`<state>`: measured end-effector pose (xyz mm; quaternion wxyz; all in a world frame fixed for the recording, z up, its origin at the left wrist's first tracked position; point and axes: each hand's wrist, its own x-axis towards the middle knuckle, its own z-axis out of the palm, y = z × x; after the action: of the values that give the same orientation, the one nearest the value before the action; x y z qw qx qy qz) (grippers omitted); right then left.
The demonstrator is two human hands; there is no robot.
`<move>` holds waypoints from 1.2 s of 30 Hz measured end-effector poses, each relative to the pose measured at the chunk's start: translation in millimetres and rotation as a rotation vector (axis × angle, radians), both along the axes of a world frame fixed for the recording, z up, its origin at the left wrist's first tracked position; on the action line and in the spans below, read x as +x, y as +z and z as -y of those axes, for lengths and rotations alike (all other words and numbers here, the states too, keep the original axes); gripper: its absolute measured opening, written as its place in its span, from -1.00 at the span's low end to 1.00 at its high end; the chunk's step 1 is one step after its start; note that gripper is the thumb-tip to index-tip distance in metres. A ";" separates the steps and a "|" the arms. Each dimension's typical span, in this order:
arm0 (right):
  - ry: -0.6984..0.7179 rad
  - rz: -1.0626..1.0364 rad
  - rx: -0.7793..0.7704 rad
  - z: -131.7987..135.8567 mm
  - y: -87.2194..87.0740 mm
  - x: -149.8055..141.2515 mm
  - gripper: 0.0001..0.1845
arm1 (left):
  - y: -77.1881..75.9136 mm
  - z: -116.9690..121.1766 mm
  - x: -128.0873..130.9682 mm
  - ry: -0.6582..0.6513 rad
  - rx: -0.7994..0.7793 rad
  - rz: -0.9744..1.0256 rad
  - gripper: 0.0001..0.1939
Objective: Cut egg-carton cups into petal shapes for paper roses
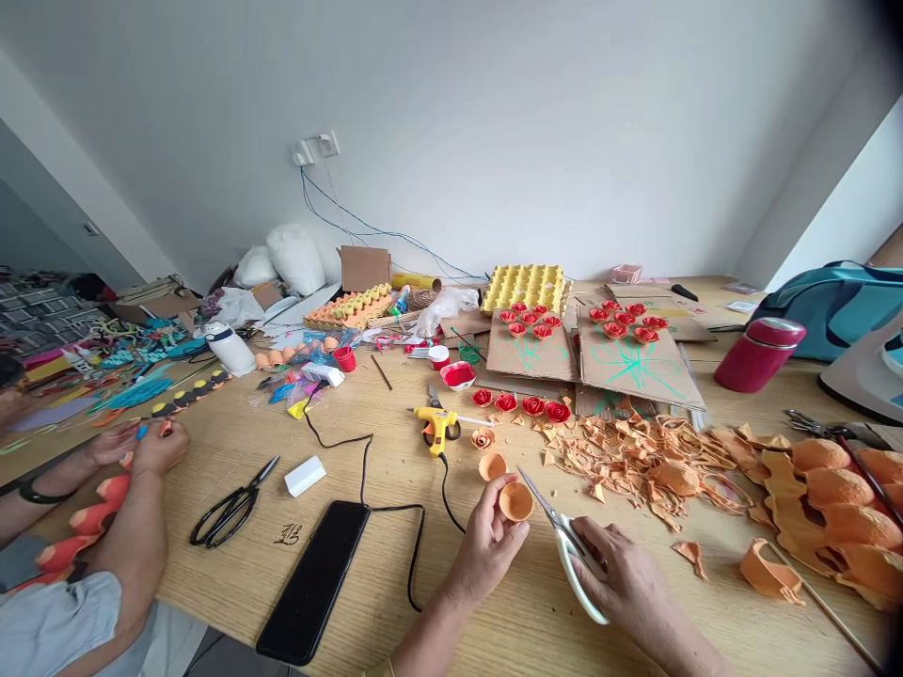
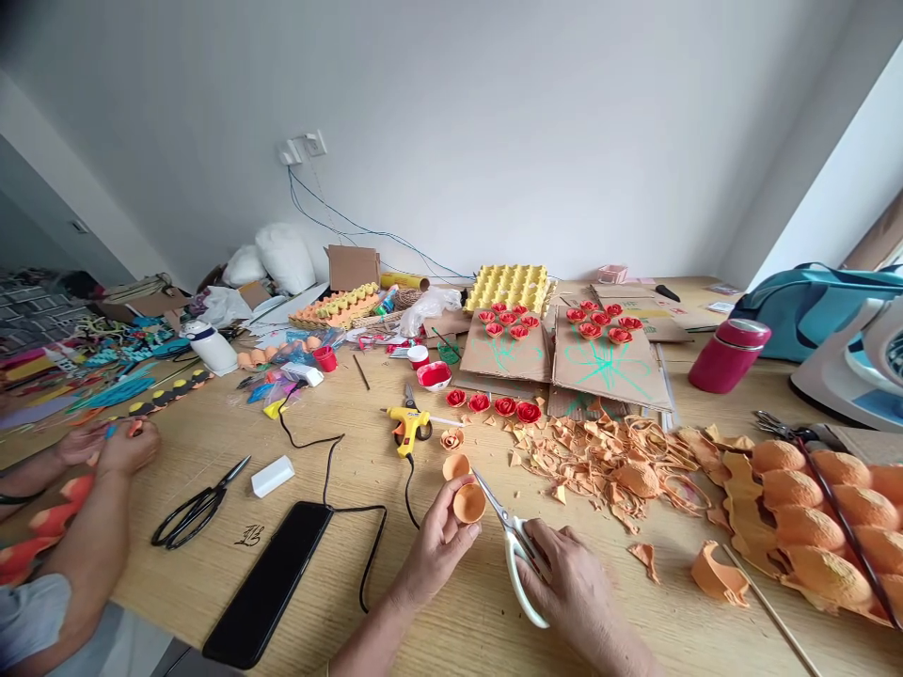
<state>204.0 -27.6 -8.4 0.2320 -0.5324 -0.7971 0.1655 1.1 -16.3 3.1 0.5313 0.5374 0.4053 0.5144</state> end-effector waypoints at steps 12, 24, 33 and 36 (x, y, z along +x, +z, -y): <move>0.035 0.084 0.040 -1.5 3.1 0.7 -0.81 | -11.0 -4.6 1.8 0.057 0.051 -0.042 -0.56; 0.056 0.089 0.011 -0.2 7.0 -1.9 -0.89 | -12.4 -2.4 -1.1 0.085 0.136 -0.254 -0.62; 0.096 0.109 0.078 -1.6 4.8 -0.5 -0.74 | -13.1 -3.6 -4.1 0.031 0.141 -0.189 -0.62; 0.101 0.100 0.077 -1.0 4.9 0.4 -0.73 | -14.6 -3.7 -5.2 0.011 0.129 -0.144 -0.60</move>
<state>204.4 -26.7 -3.5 0.2033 -0.4899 -0.8393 0.1194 -4.1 -12.6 -11.5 0.4622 0.6038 0.4115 0.5024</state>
